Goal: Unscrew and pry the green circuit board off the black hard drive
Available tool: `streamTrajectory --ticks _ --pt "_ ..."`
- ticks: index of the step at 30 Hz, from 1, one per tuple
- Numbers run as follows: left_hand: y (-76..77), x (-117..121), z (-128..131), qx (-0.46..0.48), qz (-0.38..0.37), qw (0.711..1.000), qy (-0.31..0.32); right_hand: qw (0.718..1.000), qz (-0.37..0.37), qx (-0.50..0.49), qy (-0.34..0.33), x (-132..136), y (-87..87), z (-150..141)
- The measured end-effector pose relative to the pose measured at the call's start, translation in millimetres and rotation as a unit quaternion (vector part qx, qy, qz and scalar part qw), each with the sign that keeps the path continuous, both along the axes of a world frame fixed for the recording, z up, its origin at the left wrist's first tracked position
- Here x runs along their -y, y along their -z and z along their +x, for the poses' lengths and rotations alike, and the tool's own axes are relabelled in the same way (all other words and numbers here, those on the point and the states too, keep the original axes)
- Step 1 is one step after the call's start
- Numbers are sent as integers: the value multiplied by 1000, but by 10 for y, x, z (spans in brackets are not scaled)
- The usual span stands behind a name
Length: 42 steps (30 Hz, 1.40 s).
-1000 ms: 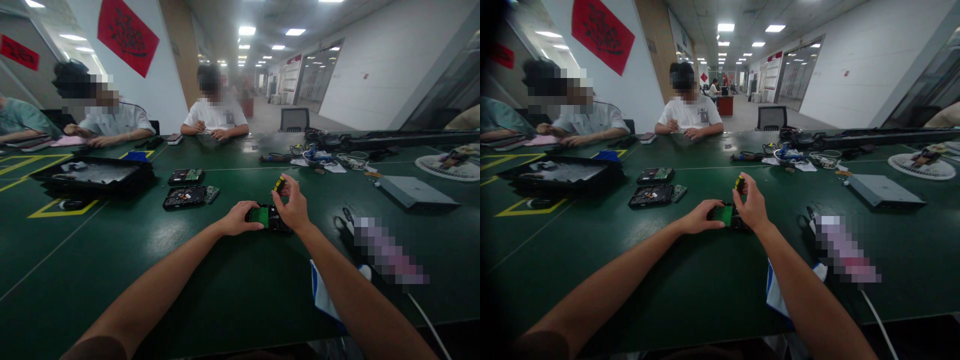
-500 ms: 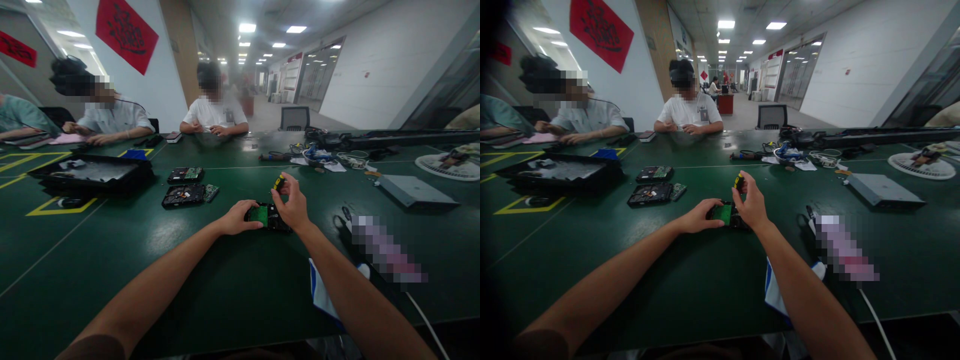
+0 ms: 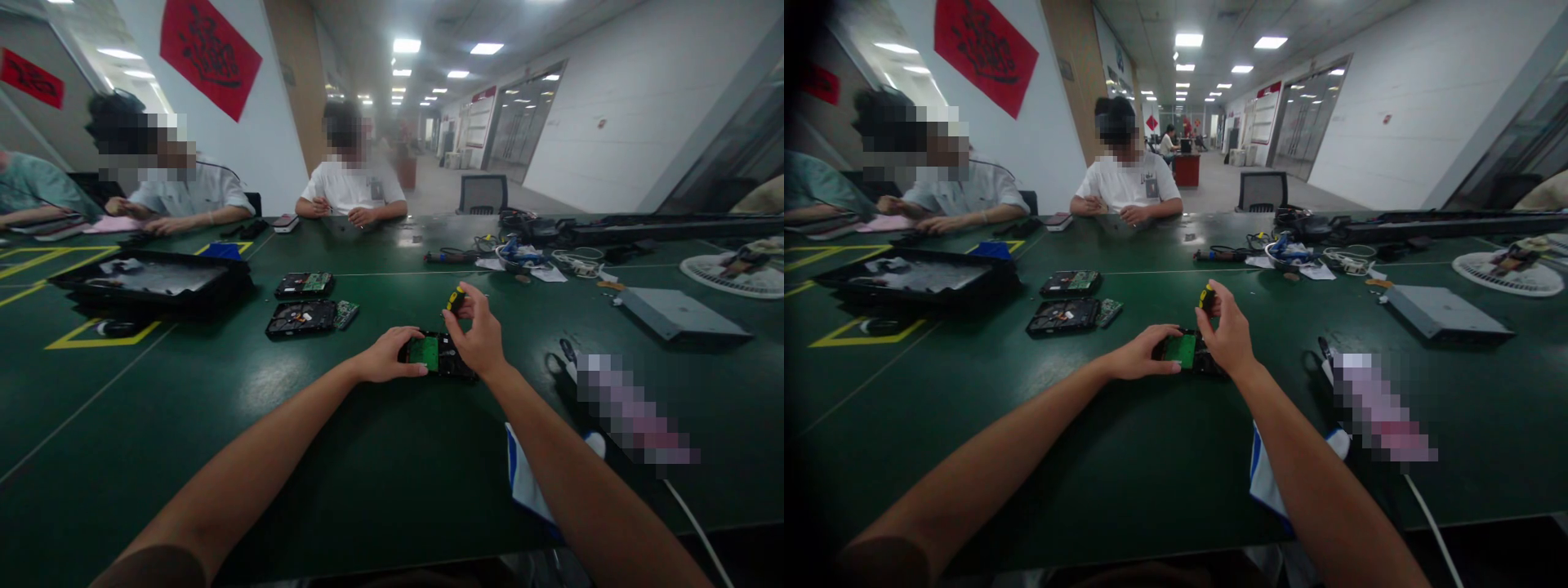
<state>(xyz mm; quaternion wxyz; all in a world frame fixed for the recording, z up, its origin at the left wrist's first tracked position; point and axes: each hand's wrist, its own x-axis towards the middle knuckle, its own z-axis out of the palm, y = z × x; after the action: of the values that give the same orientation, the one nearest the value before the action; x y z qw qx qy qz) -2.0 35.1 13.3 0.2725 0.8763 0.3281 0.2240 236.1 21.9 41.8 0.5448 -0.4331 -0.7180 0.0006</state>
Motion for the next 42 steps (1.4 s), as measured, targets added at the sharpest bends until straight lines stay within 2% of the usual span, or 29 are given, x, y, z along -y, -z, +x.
streamTrajectory --ticks 9,28,42 --pt "19 -8 6 9 9 1000 -1 1000 4 24 3 -14 5 17" --pt "24 -20 10 -4 21 1000 1 1000 15 4 5 -20 36 1" --pt "19 -22 2 8 -8 1000 0 1000 9 8 6 -19 21 4"
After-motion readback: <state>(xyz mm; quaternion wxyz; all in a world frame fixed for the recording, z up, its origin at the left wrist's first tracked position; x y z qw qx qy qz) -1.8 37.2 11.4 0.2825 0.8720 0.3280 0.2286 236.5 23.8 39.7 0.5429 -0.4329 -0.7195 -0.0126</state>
